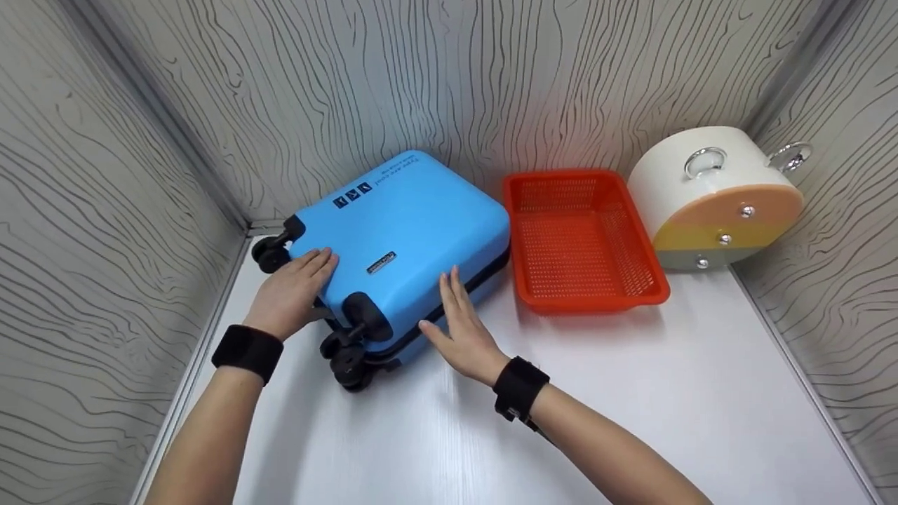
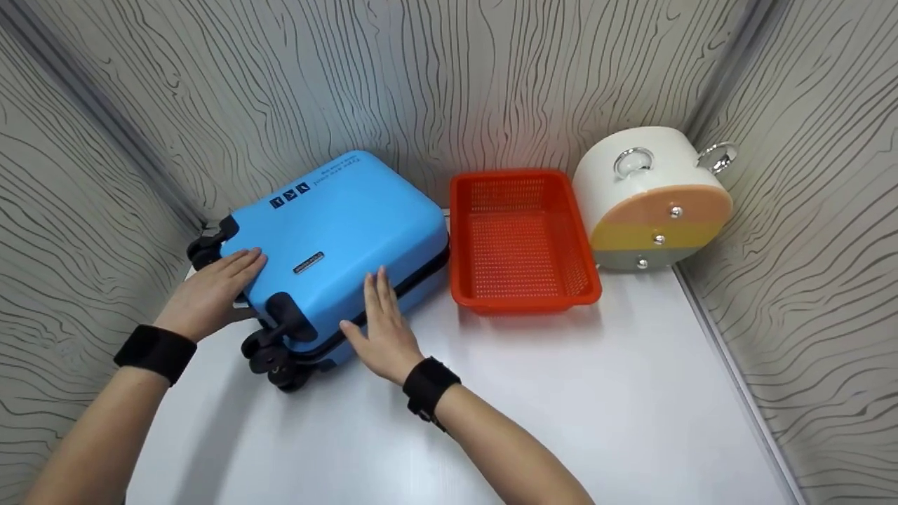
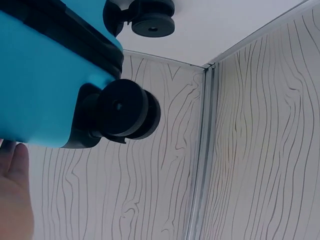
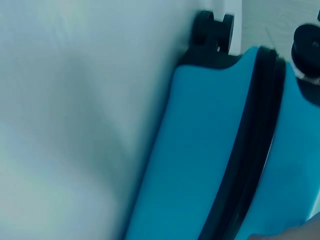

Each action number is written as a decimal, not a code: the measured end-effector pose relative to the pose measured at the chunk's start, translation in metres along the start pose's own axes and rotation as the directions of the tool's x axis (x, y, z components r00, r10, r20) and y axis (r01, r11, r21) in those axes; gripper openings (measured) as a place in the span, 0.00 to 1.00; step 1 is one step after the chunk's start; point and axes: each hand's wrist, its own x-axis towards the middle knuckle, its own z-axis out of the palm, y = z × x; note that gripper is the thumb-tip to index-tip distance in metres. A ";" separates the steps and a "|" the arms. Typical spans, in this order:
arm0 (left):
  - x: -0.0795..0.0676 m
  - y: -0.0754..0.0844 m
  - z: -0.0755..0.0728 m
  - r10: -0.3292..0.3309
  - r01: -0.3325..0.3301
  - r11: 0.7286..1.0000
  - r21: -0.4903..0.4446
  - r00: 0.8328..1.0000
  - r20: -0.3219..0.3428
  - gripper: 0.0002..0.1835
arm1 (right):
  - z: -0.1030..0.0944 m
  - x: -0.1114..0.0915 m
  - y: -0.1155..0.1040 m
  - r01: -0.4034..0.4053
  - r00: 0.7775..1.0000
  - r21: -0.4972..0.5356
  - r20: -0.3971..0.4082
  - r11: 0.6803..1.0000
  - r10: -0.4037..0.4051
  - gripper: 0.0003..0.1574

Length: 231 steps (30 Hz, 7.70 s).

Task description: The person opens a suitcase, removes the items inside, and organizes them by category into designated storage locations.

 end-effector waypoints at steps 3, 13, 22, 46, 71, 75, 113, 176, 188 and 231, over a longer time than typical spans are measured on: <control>0.002 0.006 0.000 0.020 -0.020 1.000 -0.004 0.999 -0.038 0.54 | -0.010 0.006 0.007 -0.008 1.000 -0.015 -0.002 1.000 0.008 0.51; 0.011 0.040 0.016 0.065 -0.056 0.997 0.048 0.970 -0.232 0.53 | -0.063 0.031 0.024 -0.035 0.997 0.071 0.069 0.997 0.031 0.46; 0.029 0.080 0.020 0.032 0.021 0.989 0.148 0.938 -0.344 0.51 | -0.081 0.035 0.026 -0.002 0.997 -0.010 0.076 1.000 0.003 0.48; 0.071 0.145 0.031 -0.038 0.109 0.986 0.129 0.887 -0.461 0.39 | -0.117 0.062 -0.001 0.190 0.954 -0.427 0.291 0.884 -0.064 0.58; 0.053 0.238 0.096 -0.326 0.385 0.058 -0.921 0.880 0.347 0.18 | -0.114 0.061 -0.007 0.185 0.958 -0.489 0.284 0.853 -0.045 0.54; 0.065 0.252 0.100 -0.335 0.409 -0.204 -0.889 0.824 0.456 0.13 | -0.113 0.060 -0.008 0.174 0.959 -0.480 0.279 0.860 -0.038 0.54; 0.064 0.235 0.095 -0.374 0.351 0.337 -0.874 0.902 0.219 0.15 | -0.094 0.066 -0.022 0.164 0.972 -0.654 0.233 0.738 -0.009 0.67; 0.030 0.193 0.105 -0.429 0.322 0.671 -0.668 0.903 0.006 0.16 | -0.093 0.064 -0.015 0.191 0.974 -0.661 0.222 0.725 -0.054 0.66; 0.001 0.158 0.110 -0.553 0.397 0.599 -0.696 0.833 -0.001 0.13 | -0.093 0.064 -0.015 0.190 0.973 -0.656 0.224 0.730 -0.052 0.66; -0.023 0.004 0.092 -0.701 0.642 0.471 -0.605 0.689 0.184 0.18 | -0.092 0.062 -0.010 0.192 0.974 -0.647 0.215 0.738 -0.065 0.65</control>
